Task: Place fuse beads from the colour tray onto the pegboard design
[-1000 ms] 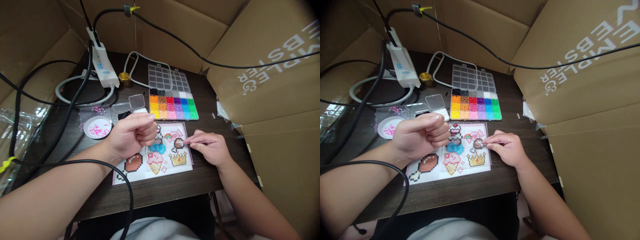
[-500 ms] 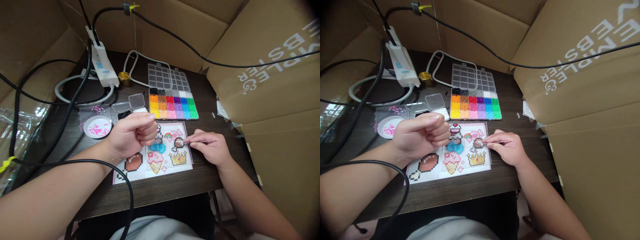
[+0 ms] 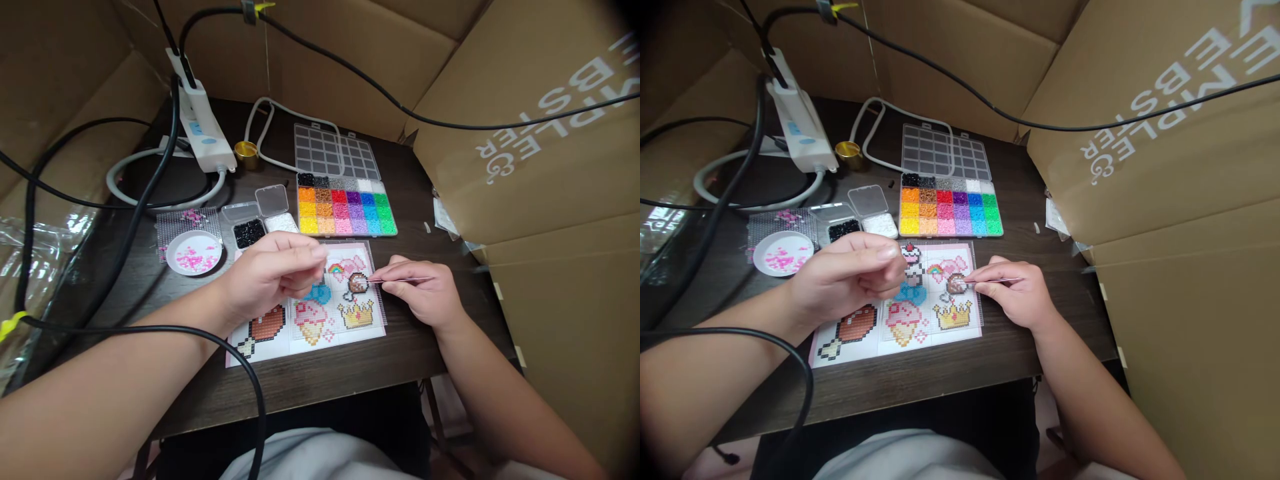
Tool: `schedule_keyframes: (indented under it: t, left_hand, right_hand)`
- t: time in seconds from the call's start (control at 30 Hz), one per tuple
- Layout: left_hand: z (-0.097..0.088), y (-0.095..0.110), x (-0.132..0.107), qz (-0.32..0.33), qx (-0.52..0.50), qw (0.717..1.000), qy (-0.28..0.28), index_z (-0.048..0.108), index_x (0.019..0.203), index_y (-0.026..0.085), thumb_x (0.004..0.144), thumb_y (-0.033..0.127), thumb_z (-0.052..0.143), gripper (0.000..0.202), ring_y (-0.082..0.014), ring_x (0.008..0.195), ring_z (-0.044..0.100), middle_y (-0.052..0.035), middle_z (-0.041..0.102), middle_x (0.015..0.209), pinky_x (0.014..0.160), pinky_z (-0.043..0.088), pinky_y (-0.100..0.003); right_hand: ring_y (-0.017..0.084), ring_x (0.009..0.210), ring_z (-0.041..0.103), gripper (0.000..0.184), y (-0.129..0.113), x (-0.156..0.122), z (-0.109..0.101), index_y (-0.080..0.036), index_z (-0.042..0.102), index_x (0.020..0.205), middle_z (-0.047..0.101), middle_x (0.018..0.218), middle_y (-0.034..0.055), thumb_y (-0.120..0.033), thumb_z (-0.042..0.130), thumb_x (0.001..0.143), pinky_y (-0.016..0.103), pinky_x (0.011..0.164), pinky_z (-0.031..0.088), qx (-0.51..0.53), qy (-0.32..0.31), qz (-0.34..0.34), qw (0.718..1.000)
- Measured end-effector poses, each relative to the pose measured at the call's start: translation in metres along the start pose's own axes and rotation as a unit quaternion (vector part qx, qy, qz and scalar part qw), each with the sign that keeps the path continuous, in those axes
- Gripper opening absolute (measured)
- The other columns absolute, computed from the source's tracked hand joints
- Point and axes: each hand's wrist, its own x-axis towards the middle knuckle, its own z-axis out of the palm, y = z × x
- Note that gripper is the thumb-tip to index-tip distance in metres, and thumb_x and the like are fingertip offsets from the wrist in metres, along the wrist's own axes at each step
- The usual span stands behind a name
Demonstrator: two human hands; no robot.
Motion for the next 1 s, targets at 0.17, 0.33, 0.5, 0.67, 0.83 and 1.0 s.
schedule_keyframes:
  t: [0.17, 0.33, 0.5, 0.67, 0.83, 1.0]
  left_hand:
    - [0.008, -0.001, -0.004, -0.115, 0.055, 0.989, -0.075, 0.072, 0.109, 0.015, 0.083, 0.036, 0.068, 0.033, -0.0074, 0.040, 0.027, 0.0065, 0.037, 0.044, 0.039, 0.021, -0.021]
    - [0.010, -0.001, -0.007, -0.246, 0.044, 0.960, -0.125, 0.044, 0.146, 0.022, 0.088, 0.028, 0.064, 0.062, -0.0061, 0.040, 0.020, 0.0111, 0.033, 0.047, 0.037, 0.021, -0.017]
    - [0.010, 0.000, -0.005, -0.272, -0.024, 0.950, -0.149, 0.027, 0.155, 0.020, 0.091, 0.023, 0.059, 0.071, -0.0046, 0.039, 0.012, 0.0132, 0.030, 0.046, 0.037, 0.017, -0.015]
    - [0.013, -0.006, -0.002, -0.286, -0.020, 0.947, -0.145, 0.017, 0.157, 0.019, 0.091, 0.024, 0.059, 0.078, -0.0048, 0.041, 0.014, 0.0131, 0.032, 0.047, 0.038, 0.018, -0.015]
    - [0.015, -0.008, -0.001, -0.286, -0.004, 0.948, -0.137, 0.017, 0.157, 0.021, 0.091, 0.025, 0.060, 0.079, -0.0054, 0.043, 0.016, 0.0130, 0.032, 0.047, 0.039, 0.020, -0.015]
    - [0.013, -0.008, -0.002, -0.285, 0.002, 0.949, -0.135, 0.020, 0.157, 0.020, 0.090, 0.027, 0.061, 0.078, -0.0054, 0.042, 0.018, 0.0127, 0.033, 0.047, 0.039, 0.021, -0.015]
  right_hand:
    - [0.020, 0.074, 0.068, 0.016, 0.002, -0.001, -0.001, -0.028, 0.081, 0.090, 0.080, 0.087, 0.0044, -0.017, 0.075, 0.081, 0.036, 0.067, 0.055, 0.004, 0.002, -0.007, 1.000]
    - [0.020, 0.072, 0.068, 0.015, 0.005, -0.002, -0.002, -0.028, 0.081, 0.089, 0.080, 0.089, 0.0049, -0.016, 0.074, 0.082, 0.036, 0.066, 0.054, 0.010, -0.002, -0.023, 1.000]
    - [0.019, 0.071, 0.067, 0.015, 0.007, -0.001, -0.002, -0.026, 0.081, 0.090, 0.080, 0.090, 0.0054, -0.016, 0.074, 0.081, 0.035, 0.065, 0.053, 0.013, -0.005, -0.031, 0.999]
    - [0.019, 0.073, 0.068, 0.016, 0.008, -0.001, -0.001, -0.027, 0.081, 0.090, 0.080, 0.089, 0.0050, -0.015, 0.075, 0.081, 0.035, 0.066, 0.055, 0.027, -0.002, -0.030, 0.999]
    - [0.019, 0.073, 0.069, 0.017, 0.008, 0.000, -0.001, -0.028, 0.081, 0.089, 0.080, 0.089, 0.0043, -0.015, 0.075, 0.081, 0.035, 0.066, 0.055, 0.031, -0.002, -0.036, 0.999]
    - [0.019, 0.073, 0.069, 0.017, 0.007, 0.000, -0.001, -0.027, 0.081, 0.089, 0.080, 0.089, 0.0049, -0.014, 0.076, 0.080, 0.035, 0.066, 0.054, 0.036, -0.002, -0.038, 0.999]
